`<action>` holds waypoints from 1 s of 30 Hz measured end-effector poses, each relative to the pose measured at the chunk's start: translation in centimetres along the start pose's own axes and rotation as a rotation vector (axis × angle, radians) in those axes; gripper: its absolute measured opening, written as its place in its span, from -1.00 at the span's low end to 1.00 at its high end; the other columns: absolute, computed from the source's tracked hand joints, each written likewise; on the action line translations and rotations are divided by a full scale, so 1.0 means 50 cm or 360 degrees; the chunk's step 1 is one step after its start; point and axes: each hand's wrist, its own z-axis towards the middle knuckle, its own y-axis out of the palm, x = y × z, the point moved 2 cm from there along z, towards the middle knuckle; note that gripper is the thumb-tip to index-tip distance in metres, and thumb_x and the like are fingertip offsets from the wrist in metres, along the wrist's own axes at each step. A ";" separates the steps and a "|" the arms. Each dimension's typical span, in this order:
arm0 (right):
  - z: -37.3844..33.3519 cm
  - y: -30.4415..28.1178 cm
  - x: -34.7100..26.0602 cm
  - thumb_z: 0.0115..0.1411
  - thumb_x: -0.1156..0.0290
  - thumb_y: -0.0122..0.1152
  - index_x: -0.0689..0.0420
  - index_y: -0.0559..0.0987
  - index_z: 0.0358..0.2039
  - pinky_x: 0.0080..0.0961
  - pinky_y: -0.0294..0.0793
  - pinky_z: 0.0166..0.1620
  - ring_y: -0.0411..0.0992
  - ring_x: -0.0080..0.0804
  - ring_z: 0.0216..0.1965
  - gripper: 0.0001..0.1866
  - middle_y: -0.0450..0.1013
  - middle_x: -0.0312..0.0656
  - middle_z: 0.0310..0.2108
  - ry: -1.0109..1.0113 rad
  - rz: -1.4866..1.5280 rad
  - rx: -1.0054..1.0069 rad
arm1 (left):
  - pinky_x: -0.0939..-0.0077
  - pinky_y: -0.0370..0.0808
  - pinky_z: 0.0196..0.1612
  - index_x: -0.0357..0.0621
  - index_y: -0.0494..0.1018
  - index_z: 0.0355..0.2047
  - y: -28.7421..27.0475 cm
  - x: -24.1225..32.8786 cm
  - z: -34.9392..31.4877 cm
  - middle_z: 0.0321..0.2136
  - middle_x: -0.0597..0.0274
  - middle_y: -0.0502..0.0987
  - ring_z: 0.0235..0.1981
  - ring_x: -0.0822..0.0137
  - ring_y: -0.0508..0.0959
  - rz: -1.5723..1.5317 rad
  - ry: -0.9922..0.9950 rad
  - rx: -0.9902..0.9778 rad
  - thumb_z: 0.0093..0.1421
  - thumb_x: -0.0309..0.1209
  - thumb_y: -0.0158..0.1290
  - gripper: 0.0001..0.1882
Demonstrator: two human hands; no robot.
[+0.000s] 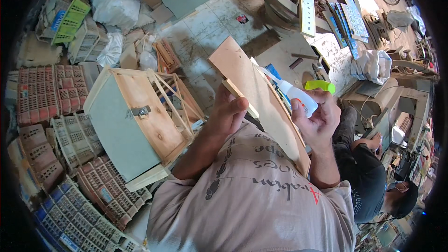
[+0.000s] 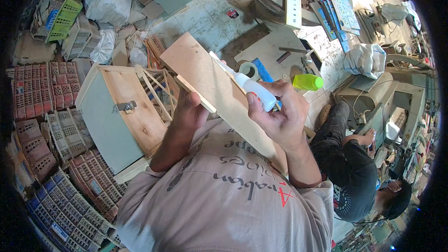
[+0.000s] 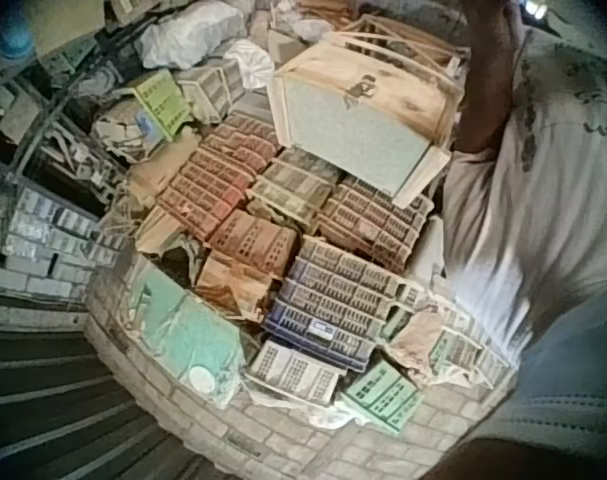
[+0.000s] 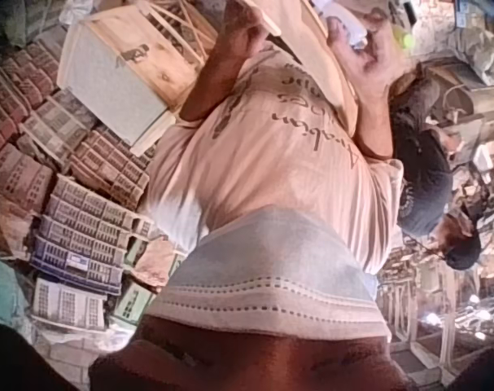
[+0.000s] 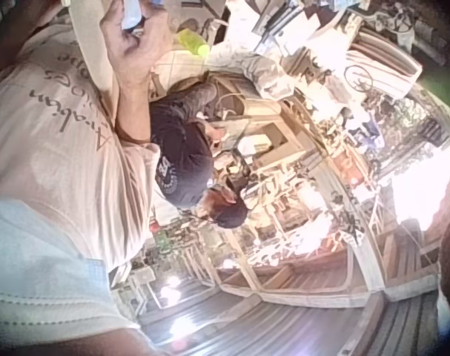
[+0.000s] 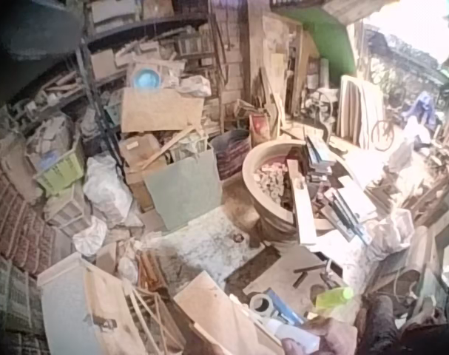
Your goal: The person sits on the floor in a workshop and uses a drill press to make holes in small wooden pieces. They then pick up a larger wooden frame, apply glue to the edges, and attach the drilled pieces to it.
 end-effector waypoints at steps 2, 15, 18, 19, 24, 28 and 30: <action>0.000 0.002 0.002 -0.02 0.49 0.42 0.27 0.48 -0.39 -0.59 0.48 -0.47 0.50 -0.46 -0.55 -0.73 0.55 -0.08 -0.49 -0.0009 0.0046 0.0024 | 0.07 0.25 0.26 -0.16 -0.07 0.32 0.001 0.001 0.001 0.19 -0.04 0.21 0.22 0.06 0.27 -0.0003 0.0004 0.0002 -0.08 0.13 0.30 0.15; 0.000 0.005 -0.003 -0.02 0.50 0.42 0.29 0.47 -0.38 -0.57 0.51 -0.46 0.53 -0.44 -0.54 -0.72 0.56 -0.04 -0.48 -0.0013 0.0023 0.0003 | 0.05 0.22 0.28 -0.14 -0.06 0.32 -0.004 -0.003 0.001 0.19 -0.05 0.21 0.23 0.06 0.26 -0.0029 -0.0029 -0.0009 -0.12 0.14 0.32 0.17; 0.001 0.005 -0.006 -0.03 0.50 0.42 0.29 0.47 -0.38 -0.58 0.50 -0.47 0.53 -0.45 -0.54 -0.72 0.55 -0.05 -0.48 -0.0002 0.0013 -0.0005 | 0.04 0.21 0.28 -0.14 -0.06 0.32 -0.002 -0.001 0.001 0.19 -0.06 0.20 0.23 0.05 0.25 -0.0046 -0.0049 0.0020 -0.14 0.14 0.34 0.19; 0.001 0.004 -0.007 -0.03 0.50 0.42 0.28 0.47 -0.38 -0.58 0.50 -0.48 0.53 -0.45 -0.55 -0.72 0.55 -0.05 -0.49 -0.0002 0.0009 -0.0008 | 0.04 0.21 0.28 -0.14 -0.06 0.32 -0.006 -0.004 0.000 0.19 -0.06 0.20 0.23 0.05 0.26 -0.0047 -0.0051 0.0024 -0.15 0.15 0.34 0.19; 0.002 0.006 -0.009 -0.03 0.50 0.42 0.29 0.47 -0.38 -0.59 0.48 -0.49 0.53 -0.46 -0.56 -0.72 0.55 -0.06 -0.49 0.0002 -0.0002 -0.0013 | 0.04 0.22 0.28 -0.13 -0.06 0.32 -0.008 -0.005 0.001 0.19 -0.06 0.20 0.22 0.05 0.26 -0.0044 -0.0051 0.0036 -0.16 0.15 0.35 0.20; 0.002 0.006 -0.009 -0.03 0.50 0.42 0.29 0.47 -0.38 -0.60 0.48 -0.49 0.52 -0.47 -0.56 -0.72 0.55 -0.07 -0.49 -0.0011 -0.0007 -0.0006 | 0.03 0.22 0.28 -0.12 -0.07 0.32 -0.007 -0.003 0.000 0.19 -0.06 0.20 0.22 0.05 0.26 -0.0056 -0.0061 0.0030 -0.15 0.13 0.35 0.19; 0.001 0.007 -0.008 -0.03 0.50 0.42 0.29 0.47 -0.38 -0.60 0.49 -0.49 0.52 -0.47 -0.56 -0.72 0.56 -0.07 -0.49 -0.0016 -0.0006 -0.0004 | 0.03 0.22 0.27 -0.12 -0.07 0.32 -0.007 -0.003 0.000 0.19 -0.06 0.20 0.22 0.04 0.26 -0.0060 -0.0047 0.0022 -0.14 0.12 0.34 0.18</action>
